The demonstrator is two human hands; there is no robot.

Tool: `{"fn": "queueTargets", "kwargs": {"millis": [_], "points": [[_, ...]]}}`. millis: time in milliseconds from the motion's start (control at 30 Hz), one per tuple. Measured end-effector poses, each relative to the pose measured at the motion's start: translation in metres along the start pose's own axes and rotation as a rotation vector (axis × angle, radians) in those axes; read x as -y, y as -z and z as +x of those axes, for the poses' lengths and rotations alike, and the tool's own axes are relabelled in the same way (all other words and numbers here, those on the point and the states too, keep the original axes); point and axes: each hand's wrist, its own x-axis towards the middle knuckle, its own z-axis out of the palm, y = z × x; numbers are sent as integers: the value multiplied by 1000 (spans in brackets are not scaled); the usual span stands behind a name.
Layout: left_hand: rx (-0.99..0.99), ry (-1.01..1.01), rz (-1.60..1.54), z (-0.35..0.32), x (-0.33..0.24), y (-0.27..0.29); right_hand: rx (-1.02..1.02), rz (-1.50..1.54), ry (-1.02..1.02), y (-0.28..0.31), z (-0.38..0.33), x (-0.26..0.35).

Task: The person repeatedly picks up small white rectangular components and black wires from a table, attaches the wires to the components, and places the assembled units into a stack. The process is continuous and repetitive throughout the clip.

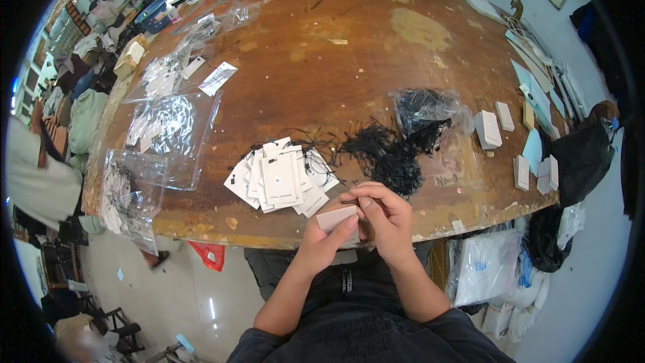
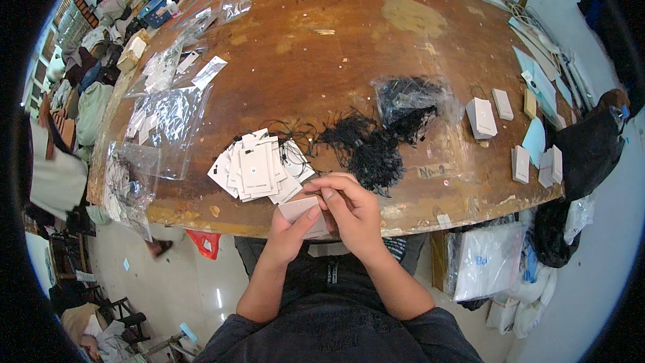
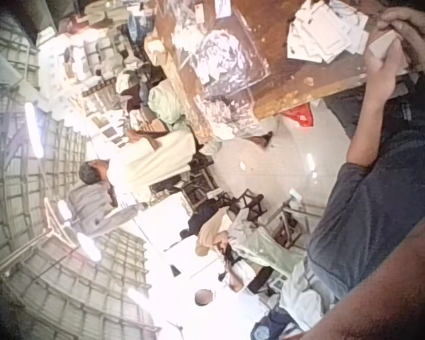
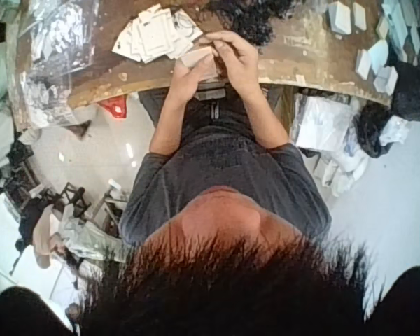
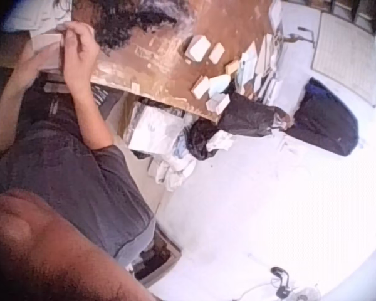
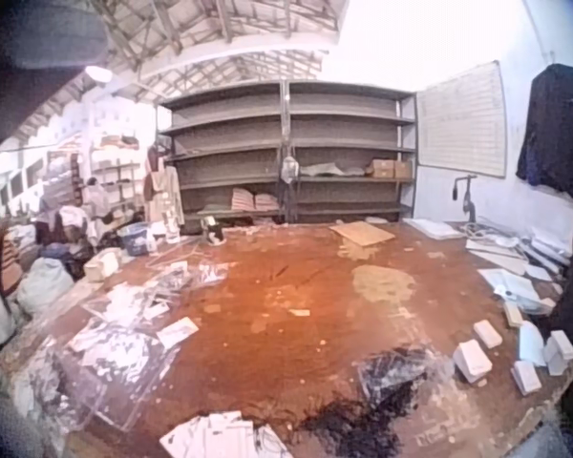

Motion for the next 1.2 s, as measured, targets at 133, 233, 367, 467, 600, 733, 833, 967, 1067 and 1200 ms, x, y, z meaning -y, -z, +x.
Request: {"fn": "queueTargets", "kwargs": {"millis": [133,233,367,467,600,733,833,967,1067,1200], "points": [[-30,-21,6,-2,2,0,24,152,-101,-2,-1,2],[-92,-39,-22,-4,4,-2,44,147,-124,-3,1,2],[-106,-100,-66,-5,5,1,12,-29,5,-6,1,-1],[-107,-76,-79,-5,4,6,66,-21,17,-6,0,-2],[-70,-118,-32,-2,1,6,89,91,11,-5,2,1],[-76,-138,128,-3,-2,1,130,-123,185,-6,7,5],[-27,-44,66,-6,-2,1,155,-70,80,-7,8,8],[0,-10,142,-10,0,7,-80,339,103,-3,21,13],[-49,-2,148,-11,-1,9,-304,607,186,11,34,25],[-270,-168,-205,-5,-1,4,-111,608,267,15,32,33]]}}
